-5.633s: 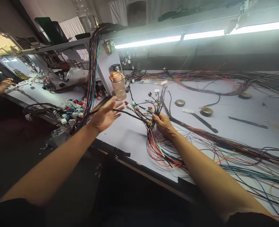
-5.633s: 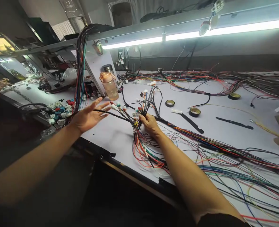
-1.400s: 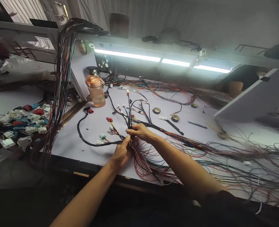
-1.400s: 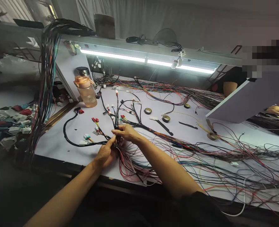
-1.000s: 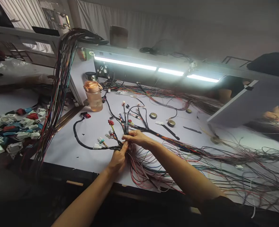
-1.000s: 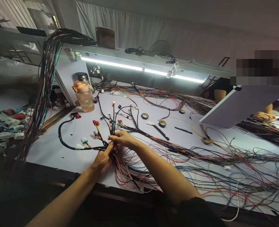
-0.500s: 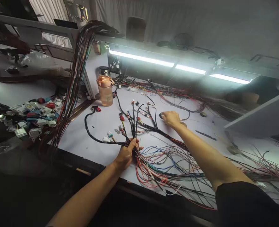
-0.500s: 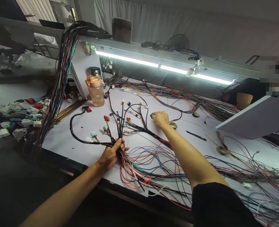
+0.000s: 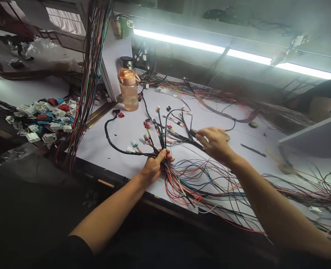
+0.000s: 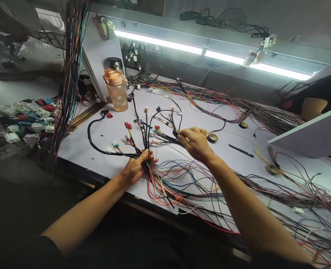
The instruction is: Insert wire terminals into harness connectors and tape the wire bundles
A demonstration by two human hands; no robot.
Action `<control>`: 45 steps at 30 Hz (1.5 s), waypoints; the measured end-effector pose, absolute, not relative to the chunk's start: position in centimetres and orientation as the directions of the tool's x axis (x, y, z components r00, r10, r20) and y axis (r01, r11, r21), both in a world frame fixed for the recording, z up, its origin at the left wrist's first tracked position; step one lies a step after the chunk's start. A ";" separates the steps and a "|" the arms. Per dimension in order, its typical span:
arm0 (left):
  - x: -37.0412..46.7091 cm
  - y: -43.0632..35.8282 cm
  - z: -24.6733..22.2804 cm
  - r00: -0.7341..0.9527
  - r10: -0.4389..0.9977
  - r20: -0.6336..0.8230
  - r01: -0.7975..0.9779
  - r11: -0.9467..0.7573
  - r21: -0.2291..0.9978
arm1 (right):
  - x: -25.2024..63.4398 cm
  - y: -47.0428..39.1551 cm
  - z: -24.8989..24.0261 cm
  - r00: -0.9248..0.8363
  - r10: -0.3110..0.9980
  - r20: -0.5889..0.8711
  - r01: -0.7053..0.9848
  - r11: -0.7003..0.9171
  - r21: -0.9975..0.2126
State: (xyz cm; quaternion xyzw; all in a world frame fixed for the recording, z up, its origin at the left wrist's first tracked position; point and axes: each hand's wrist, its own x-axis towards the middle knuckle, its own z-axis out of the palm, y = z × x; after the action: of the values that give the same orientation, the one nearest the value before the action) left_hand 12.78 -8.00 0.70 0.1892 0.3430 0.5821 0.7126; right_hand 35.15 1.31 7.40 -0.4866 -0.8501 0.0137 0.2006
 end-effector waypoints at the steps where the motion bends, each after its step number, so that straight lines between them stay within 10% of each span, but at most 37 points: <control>1: 12.8 -8.1 0.7 0.085 0.960 -0.265 -0.700 0.247 0.670 | 34.7 -0.6 7.3 -0.447 0.818 0.362 0.805 0.544 -0.234; 7: 12.5 -8.2 0.8 0.086 0.966 -0.244 -0.725 0.229 0.649 | 32.2 -8.4 4.1 -0.282 0.759 0.587 0.729 0.567 -0.383; 18: 12.2 -7.8 1.0 0.080 0.957 -0.278 -0.707 0.251 0.661 | 32.5 -6.7 3.5 -0.445 0.708 0.549 0.754 0.627 -0.198; 30: 12.3 -7.7 1.7 0.078 0.939 -0.334 -0.700 0.290 0.653 | 30.3 -7.6 0.4 -0.402 0.636 0.658 0.542 0.745 -0.388; 45: 12.3 -7.7 1.3 0.107 0.954 -0.279 -0.698 0.272 0.663 | 30.9 -7.0 1.7 -0.354 0.759 0.546 0.666 0.615 -0.423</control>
State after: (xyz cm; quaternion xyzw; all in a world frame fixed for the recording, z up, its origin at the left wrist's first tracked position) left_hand 12.33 -7.68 1.27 0.1874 0.3427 0.5735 0.7201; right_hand 30.87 -6.97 1.69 -0.4341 -0.8204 0.0638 0.3667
